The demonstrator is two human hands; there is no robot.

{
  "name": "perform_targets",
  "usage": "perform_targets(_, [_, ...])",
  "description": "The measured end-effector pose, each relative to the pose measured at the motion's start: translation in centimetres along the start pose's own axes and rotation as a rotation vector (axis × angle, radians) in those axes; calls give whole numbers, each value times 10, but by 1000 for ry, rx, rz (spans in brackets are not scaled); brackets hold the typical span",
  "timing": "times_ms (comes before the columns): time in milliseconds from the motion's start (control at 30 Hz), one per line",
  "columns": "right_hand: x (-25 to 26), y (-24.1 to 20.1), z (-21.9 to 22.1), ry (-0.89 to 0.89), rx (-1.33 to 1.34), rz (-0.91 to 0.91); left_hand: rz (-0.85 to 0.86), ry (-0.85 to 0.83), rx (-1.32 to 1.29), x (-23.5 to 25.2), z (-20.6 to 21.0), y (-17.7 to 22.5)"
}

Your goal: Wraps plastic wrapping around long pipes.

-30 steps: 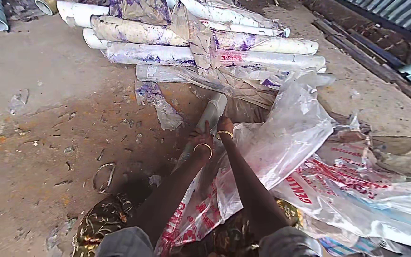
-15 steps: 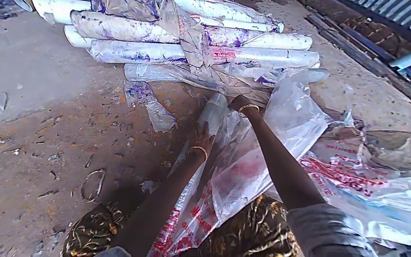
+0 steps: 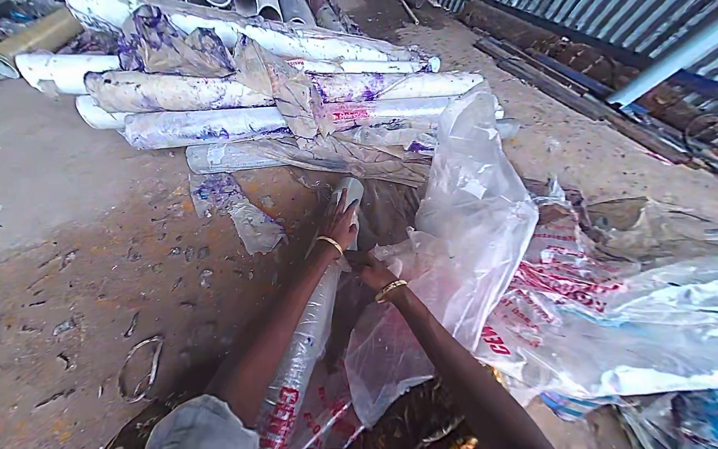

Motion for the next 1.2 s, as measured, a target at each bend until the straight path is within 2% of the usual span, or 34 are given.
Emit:
perform_targets(67, [0,-5,-29,2,-40,5,110,-153,293,30,5,5])
perform_targets(100, [5,-9,-47,71,-33,-5,116,-207,359,39,4,4])
perform_targets(200, [39,0,-88,388,-48,-66,85,-275,392,53,-2,1])
perform_targets(233, [53,9,-94,436,-50,-95,85,-279,368,57,-3,1])
perform_targets(367, [109,40,-91,468,25,-256,148,-128,15,70,-2,-21])
perform_targets(467, [124,56,-88,510,-14,-188,226,22,14,75,11,-33])
perform_targets(567, [117,58,-86,481,-83,-191,211,27,146,74,12,-24])
perform_targets(733, [128,62,-91,362,-243,-135,232,39,207,78,14,-31])
perform_targets(833, [136,71,-94,267,-316,-75,178,-14,332,78,18,-28])
perform_targets(933, [111,56,-91,146,-414,8,127,-59,418,79,20,-25])
perform_targets(1000, [114,62,-91,67,-590,85,61,-121,516,79,25,-18])
perform_targets(1100, [92,48,-88,22,-741,209,8,-177,598,77,30,-7])
perform_targets(1200, [65,42,-83,33,-736,274,1,-191,616,75,33,-3])
Point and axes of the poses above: each hand's wrist, its own x-axis towards the middle knuckle, its own z-axis out of the palm, y = z × x, the point moved 4 cm from there along x, towards the middle knuckle, and after that the axes turned 7 degrees about -y, right-handed, at the moved point
